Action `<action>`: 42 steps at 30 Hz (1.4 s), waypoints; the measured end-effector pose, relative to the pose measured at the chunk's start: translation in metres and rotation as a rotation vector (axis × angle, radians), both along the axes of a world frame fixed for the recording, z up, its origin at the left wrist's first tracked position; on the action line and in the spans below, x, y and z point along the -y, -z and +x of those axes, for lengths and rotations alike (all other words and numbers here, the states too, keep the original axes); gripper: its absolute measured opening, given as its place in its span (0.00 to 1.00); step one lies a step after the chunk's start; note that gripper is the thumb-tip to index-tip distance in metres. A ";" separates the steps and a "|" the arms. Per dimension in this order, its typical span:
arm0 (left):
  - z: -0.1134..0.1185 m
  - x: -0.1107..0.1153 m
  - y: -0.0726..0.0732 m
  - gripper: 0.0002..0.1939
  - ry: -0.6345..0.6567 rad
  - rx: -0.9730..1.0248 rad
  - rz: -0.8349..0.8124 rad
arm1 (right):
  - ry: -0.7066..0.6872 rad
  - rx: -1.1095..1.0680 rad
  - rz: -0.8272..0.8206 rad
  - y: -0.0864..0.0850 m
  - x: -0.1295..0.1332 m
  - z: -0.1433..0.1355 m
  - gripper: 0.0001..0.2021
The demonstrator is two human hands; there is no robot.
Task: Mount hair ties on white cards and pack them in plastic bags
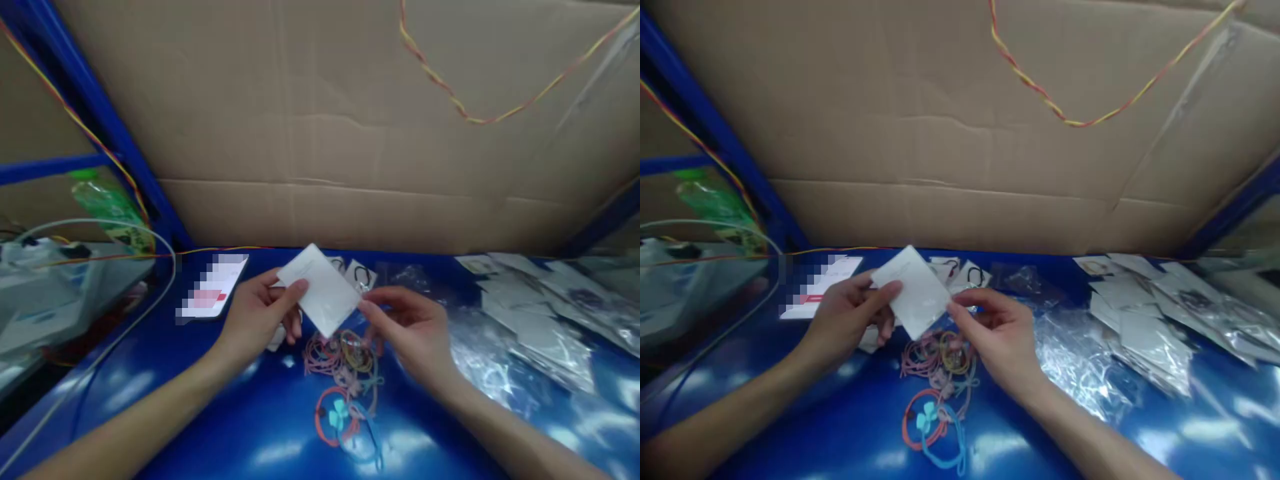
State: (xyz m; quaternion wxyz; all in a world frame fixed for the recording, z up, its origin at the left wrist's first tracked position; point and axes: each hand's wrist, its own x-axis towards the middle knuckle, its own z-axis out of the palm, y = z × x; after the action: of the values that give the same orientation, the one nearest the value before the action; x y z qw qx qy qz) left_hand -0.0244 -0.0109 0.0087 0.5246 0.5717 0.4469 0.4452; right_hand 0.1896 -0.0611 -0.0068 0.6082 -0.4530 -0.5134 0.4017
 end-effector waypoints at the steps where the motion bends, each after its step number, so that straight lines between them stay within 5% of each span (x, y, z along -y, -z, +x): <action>1: 0.000 0.000 0.000 0.18 0.005 -0.008 0.001 | 0.010 0.010 0.007 0.000 0.000 0.000 0.09; 26: 0.008 0.008 0.004 0.26 0.231 0.081 -0.034 | -0.029 -0.047 -0.043 0.005 0.002 -0.008 0.07; 28: 0.009 0.007 0.006 0.23 0.211 0.065 -0.057 | -0.083 -0.098 -0.078 0.004 0.002 -0.007 0.12; 31: 0.008 0.005 0.005 0.22 0.147 0.058 -0.067 | -0.238 -0.173 -0.172 0.000 0.003 -0.006 0.39; 33: 0.007 0.004 0.002 0.23 0.114 0.076 -0.067 | -0.322 -0.172 -0.222 -0.001 0.003 -0.005 0.47; 37: 0.006 0.005 -0.001 0.27 0.101 0.065 -0.040 | -0.341 -0.097 -0.264 -0.001 0.002 -0.003 0.31; 42: 0.007 0.008 -0.001 0.17 0.080 -0.034 0.047 | -0.380 -0.044 -0.253 0.000 0.001 -0.003 0.13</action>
State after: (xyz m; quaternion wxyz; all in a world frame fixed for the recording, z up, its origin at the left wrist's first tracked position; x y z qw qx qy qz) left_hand -0.0176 -0.0193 0.0095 0.5208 0.6087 0.4219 0.4246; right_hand 0.1867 -0.0621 -0.0066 0.4711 -0.4120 -0.5215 0.5800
